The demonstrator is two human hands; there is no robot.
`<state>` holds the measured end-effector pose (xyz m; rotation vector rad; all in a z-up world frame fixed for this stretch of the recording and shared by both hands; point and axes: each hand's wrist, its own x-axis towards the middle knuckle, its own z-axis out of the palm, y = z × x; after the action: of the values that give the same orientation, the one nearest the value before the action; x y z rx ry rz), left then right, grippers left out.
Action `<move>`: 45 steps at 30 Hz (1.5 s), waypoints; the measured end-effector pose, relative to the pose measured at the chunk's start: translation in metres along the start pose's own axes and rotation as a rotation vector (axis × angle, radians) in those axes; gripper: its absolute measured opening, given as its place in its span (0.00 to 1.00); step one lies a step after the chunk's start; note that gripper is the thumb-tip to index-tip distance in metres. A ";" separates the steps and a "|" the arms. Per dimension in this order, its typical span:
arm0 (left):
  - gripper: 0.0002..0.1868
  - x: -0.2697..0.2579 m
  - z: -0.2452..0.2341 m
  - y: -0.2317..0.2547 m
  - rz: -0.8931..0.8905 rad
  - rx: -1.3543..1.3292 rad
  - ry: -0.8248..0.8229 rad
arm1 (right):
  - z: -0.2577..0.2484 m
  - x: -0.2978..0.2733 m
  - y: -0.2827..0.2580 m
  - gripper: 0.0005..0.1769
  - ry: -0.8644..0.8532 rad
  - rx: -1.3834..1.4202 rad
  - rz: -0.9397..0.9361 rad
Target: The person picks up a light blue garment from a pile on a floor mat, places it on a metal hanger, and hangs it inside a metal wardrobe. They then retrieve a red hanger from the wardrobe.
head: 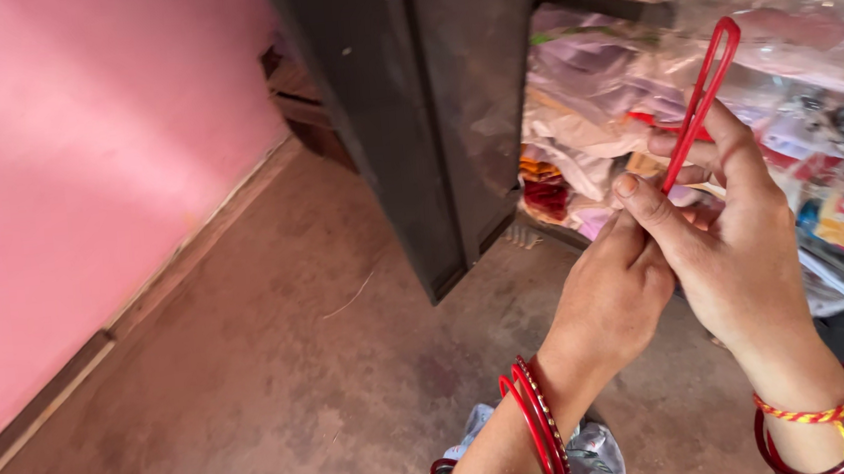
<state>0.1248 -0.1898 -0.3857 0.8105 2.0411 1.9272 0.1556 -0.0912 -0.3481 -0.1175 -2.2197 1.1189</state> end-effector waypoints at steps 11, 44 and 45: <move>0.21 -0.018 -0.043 -0.022 0.002 0.086 0.141 | 0.050 0.004 -0.019 0.41 -0.143 0.102 -0.073; 0.22 -0.030 -0.097 -0.033 0.019 0.097 0.153 | 0.101 0.002 -0.039 0.44 -0.201 0.151 0.053; 0.22 -0.027 -0.088 -0.032 0.018 0.093 0.131 | 0.092 0.000 -0.035 0.44 -0.178 0.144 0.053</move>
<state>0.0943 -0.2786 -0.4123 0.7427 2.2207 1.9560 0.1088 -0.1767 -0.3613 -0.0156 -2.2928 1.3607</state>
